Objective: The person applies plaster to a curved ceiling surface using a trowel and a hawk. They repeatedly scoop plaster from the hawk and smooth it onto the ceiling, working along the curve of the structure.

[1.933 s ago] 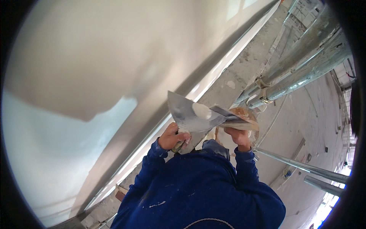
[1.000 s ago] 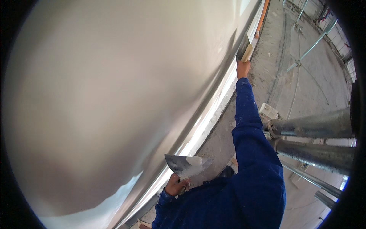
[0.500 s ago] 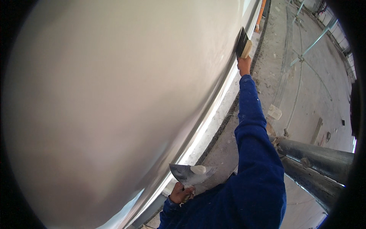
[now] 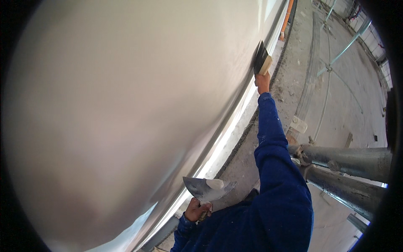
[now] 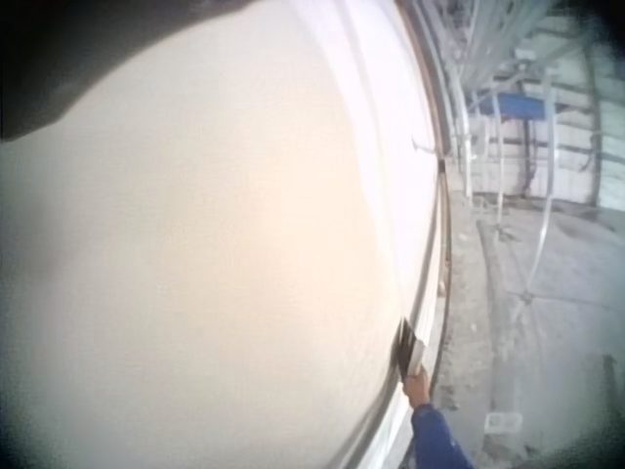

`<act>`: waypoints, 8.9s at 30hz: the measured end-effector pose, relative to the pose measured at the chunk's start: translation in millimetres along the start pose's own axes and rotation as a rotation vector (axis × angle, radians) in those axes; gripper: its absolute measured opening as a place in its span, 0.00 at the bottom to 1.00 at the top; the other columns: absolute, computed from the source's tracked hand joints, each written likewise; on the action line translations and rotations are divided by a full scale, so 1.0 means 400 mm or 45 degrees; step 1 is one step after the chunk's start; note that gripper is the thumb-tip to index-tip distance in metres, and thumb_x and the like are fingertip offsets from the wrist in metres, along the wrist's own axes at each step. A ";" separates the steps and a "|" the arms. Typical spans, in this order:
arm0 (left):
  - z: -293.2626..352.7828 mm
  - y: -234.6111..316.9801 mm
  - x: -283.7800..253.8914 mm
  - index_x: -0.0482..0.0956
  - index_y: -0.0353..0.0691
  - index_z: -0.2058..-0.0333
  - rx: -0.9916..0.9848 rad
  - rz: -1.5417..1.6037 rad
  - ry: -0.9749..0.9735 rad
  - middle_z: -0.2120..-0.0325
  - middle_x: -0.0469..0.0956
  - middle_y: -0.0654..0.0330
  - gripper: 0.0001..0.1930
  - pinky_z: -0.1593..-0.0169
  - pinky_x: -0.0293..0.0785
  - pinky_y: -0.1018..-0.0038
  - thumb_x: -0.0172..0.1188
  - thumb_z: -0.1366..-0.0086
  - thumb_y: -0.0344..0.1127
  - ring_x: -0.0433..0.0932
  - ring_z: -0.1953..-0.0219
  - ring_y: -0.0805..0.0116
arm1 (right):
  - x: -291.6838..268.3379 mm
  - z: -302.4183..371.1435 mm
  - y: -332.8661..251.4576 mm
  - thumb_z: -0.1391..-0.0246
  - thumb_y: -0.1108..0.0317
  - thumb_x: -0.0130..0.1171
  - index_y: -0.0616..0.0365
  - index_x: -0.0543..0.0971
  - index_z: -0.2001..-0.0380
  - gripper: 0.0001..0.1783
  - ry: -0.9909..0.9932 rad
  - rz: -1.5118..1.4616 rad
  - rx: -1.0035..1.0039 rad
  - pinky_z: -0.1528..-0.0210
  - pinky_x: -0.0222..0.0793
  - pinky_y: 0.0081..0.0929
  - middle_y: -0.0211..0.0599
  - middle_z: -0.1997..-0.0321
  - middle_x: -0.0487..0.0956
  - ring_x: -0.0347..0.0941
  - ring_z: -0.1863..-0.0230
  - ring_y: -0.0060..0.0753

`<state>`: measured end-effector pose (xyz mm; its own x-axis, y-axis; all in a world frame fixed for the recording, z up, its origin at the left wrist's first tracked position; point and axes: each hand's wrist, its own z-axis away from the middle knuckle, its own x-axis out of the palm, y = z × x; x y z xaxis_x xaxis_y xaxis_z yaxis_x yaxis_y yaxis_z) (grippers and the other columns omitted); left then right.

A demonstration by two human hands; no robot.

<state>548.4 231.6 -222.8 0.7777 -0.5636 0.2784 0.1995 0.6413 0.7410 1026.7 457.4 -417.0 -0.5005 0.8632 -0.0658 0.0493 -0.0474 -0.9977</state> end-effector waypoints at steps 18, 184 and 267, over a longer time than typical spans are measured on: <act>0.090 -0.068 0.017 0.70 0.33 0.76 0.153 -0.091 -0.066 0.83 0.70 0.60 0.06 0.78 0.66 0.78 0.52 0.45 0.30 0.71 0.83 0.72 | -0.027 0.240 -0.007 0.64 0.79 0.48 0.58 0.62 0.47 0.33 -0.039 0.063 -0.054 0.62 0.67 0.31 0.52 0.63 0.75 0.73 0.63 0.45; 0.102 -0.935 0.290 0.66 0.47 0.52 0.543 -1.454 -0.065 0.71 0.70 0.53 0.18 0.65 0.69 0.65 0.49 0.43 0.32 0.72 0.69 0.51 | -1.331 1.488 0.008 0.67 0.70 0.54 0.64 0.71 0.67 0.18 0.294 -0.730 0.676 0.61 0.68 0.29 0.36 0.68 0.71 0.70 0.66 0.32; -0.820 -1.458 -0.022 0.69 0.30 0.68 0.033 -0.057 -0.981 0.81 0.70 0.58 0.12 0.84 0.64 0.80 0.46 0.40 0.36 0.67 0.88 0.74 | -1.006 1.180 1.070 0.69 0.68 0.61 0.52 0.76 0.59 0.25 -0.743 0.883 -0.891 0.55 0.59 0.28 0.36 0.53 0.73 0.67 0.61 0.35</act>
<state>620.9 33.4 -857.8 0.1326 -0.7982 0.5877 0.1995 0.6023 0.7730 841.5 -147.5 -826.3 -0.4933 0.3869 -0.7791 0.8503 0.0256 -0.5257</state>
